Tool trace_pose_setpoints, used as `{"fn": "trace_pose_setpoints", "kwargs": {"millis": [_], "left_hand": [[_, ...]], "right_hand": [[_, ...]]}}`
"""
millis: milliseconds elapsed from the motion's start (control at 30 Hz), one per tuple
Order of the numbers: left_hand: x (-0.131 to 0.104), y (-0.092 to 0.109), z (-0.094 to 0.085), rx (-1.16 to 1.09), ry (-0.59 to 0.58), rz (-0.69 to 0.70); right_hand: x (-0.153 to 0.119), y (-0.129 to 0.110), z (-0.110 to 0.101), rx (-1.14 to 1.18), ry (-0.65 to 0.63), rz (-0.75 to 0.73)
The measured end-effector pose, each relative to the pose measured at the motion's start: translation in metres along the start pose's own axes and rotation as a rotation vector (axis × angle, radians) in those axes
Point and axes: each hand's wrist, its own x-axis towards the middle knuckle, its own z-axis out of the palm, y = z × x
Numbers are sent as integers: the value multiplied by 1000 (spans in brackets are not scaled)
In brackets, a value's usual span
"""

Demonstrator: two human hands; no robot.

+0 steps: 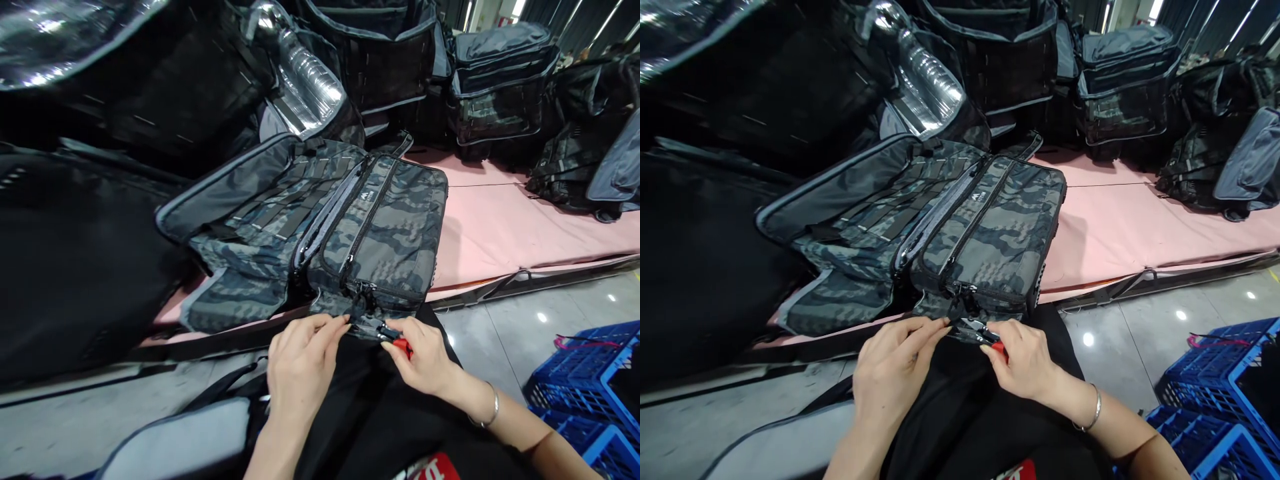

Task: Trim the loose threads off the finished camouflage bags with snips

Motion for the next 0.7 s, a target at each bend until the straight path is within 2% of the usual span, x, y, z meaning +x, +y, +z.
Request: {"fn": "trace_pose_setpoints", "kwargs": {"millis": [133,200,300,433,500,567,700], "left_hand": [[11,2,0,80,-135,69],[14,5,2,64,-156,52],[14,6,5,-155,-116,-130],[4,-2,4,-528,-51,-562],[-4,-7,0,-626,-27,-713],[-9,-9,-5,-692,-48,-756],[-13,-6,-13,-732,-101,-666]], "right_hand": [[0,0,-1,12,21,10],[0,0,-1,14,27,10],[-1,1,-1,13,26,17],[0,0,-1,21,21,33],[1,0,-2,31,31,41],[2,-1,-3,58,43,46],[0,1,-8,149,68,60]]}}
